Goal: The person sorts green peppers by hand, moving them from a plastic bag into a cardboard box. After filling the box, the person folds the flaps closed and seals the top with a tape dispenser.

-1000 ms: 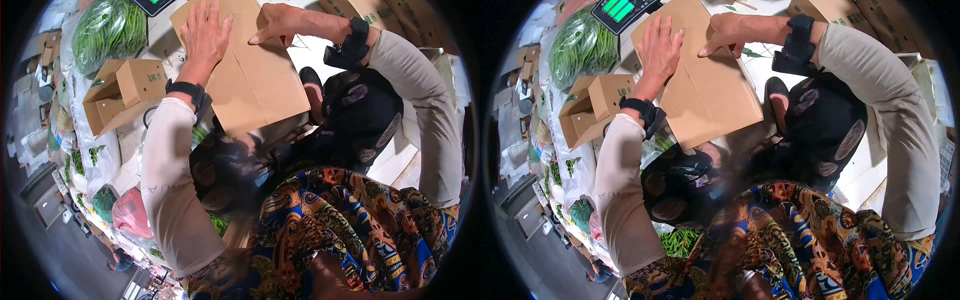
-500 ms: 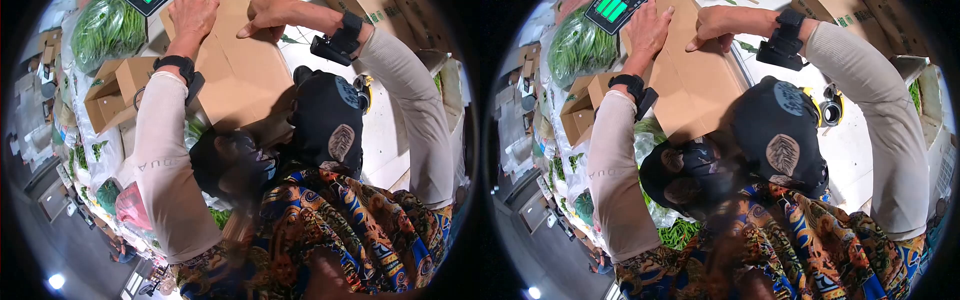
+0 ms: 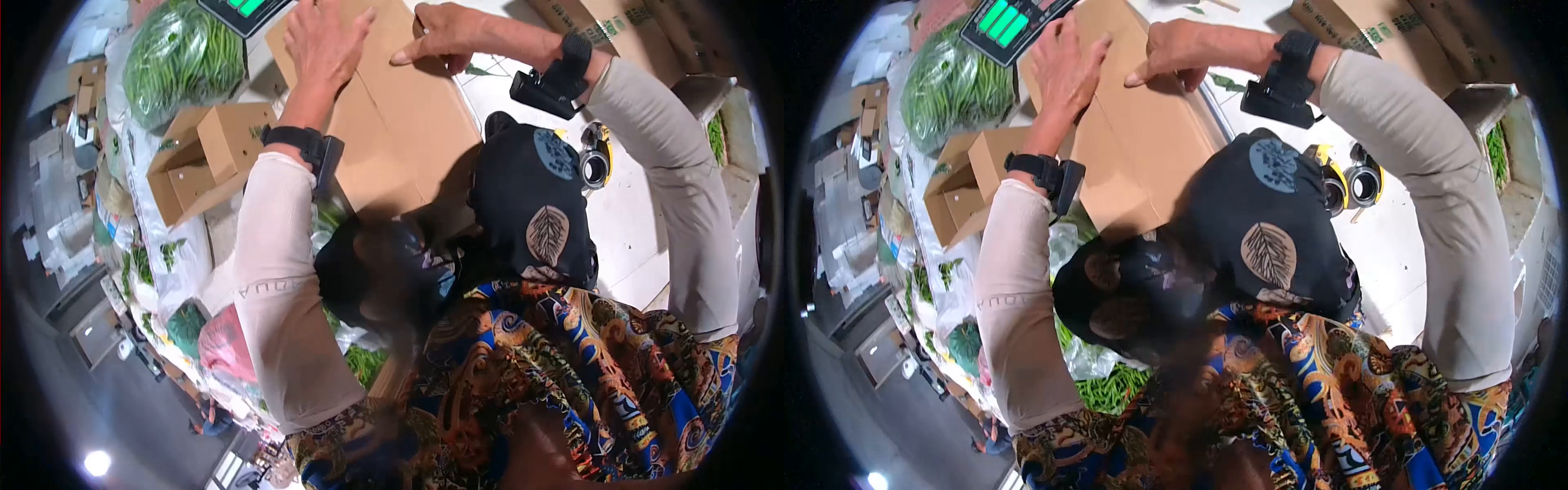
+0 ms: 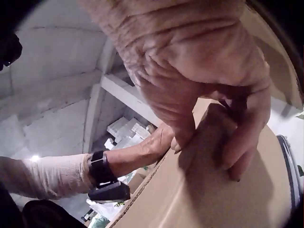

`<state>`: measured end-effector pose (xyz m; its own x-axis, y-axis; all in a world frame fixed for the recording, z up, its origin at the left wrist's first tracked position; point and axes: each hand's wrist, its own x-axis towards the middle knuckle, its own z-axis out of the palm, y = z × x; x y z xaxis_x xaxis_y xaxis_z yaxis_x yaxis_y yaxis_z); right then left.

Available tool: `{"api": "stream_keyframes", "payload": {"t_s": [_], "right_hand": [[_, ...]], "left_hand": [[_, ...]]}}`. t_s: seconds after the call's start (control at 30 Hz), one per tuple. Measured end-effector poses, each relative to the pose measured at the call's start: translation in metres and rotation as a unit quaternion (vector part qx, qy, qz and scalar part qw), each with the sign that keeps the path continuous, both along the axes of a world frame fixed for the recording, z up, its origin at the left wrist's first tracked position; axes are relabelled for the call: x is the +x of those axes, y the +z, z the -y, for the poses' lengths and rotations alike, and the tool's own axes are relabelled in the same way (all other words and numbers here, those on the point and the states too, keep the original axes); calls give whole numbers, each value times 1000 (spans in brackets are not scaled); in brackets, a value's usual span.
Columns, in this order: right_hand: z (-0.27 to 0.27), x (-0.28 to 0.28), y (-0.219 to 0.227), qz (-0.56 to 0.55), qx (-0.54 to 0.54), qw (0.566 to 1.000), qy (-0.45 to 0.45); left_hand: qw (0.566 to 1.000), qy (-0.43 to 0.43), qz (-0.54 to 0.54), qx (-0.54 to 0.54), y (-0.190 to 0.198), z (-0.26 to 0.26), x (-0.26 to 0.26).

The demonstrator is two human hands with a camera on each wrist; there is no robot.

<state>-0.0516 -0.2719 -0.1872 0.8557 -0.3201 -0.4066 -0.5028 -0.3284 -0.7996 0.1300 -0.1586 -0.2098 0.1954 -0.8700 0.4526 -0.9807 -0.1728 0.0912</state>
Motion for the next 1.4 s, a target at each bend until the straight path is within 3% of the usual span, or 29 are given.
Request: {"api": "stream_keyframes", "payload": {"t_s": [0.07, 0.13, 0.17, 0.27, 0.3, 0.4, 0.43, 0.53, 0.57, 0.63, 0.67, 0.8, 0.87, 0.9, 0.93, 0.97, 1.0, 1.03, 1.07, 1.13, 1.3, 1.4], "right_hand": [[-3, -1, 7, -39, -20, 999, 8], [-6, -1, 8, -25, -24, 999, -19], [-4, -2, 7, -14, 9, 1000, -14], [0, -7, -2, 17, 40, 999, -9], [-3, -5, -4, -17, -5, 999, -42], [4, -3, -1, -41, 25, 999, 13], [0, -12, 3, 23, 20, 999, -29], [2, 7, -11, -44, 34, 998, 11], [0, 4, -12, -14, 35, 999, 12], [-7, -7, 0, -19, 61, 998, -17], [-3, -19, 3, -23, 89, 995, -39], [42, -101, -26, -3, 79, 995, -57], [55, -153, -36, -96, 3, 992, -87], [66, -188, -64, -99, -3, 992, -79], [78, -230, -106, -73, 69, 993, -61], [60, -247, -101, -190, 6, 979, -79], [47, -282, -132, -178, 7, 980, -85], [29, -294, -141, -250, -37, 966, -44], [10, -327, -179, -201, -97, 973, -53], [-25, -345, -199, -231, -134, 962, -64], [-84, -331, -220, -296, -331, 887, -124], [-82, -336, -223, -248, -320, 900, -158]], "left_hand": [[997, 6, 51, -49, -12, 2, 26], [997, 36, -6, 61, -10, 3, 47], [1000, 1, 22, 6, -15, 1, 51], [995, 54, 8, 87, 2, 2, 33], [994, 62, 6, 89, 1, 2, 32], [995, 74, 20, 70, 0, 4, 27], [996, 70, 19, 60, -2, 3, 27], [999, 33, 37, 15, -8, -2, 30], [997, 48, 24, 52, 2, -3, 22], [964, 134, -44, 227, 29, 1, 7], [997, 26, 77, 10, -21, -5, 41], [996, 32, 62, 59, -13, -5, 17], [994, 19, 70, 80, -8, -10, 5], [995, 13, 67, 79, -4, -15, -2], [994, -2, 30, 103, 2, -19, -12], [992, -16, -5, 127, 6, -22, -17], [992, -17, -6, 128, 5, -24, -16], [991, -22, -13, 128, 4, -25, -16], [991, -28, -21, 130, 3, -25, -18], [991, -32, -22, 131, 5, -26, -19], [991, -20, -21, 127, 5, -26, -19], [992, -20, -27, 126, 6, -28, -18]]}}
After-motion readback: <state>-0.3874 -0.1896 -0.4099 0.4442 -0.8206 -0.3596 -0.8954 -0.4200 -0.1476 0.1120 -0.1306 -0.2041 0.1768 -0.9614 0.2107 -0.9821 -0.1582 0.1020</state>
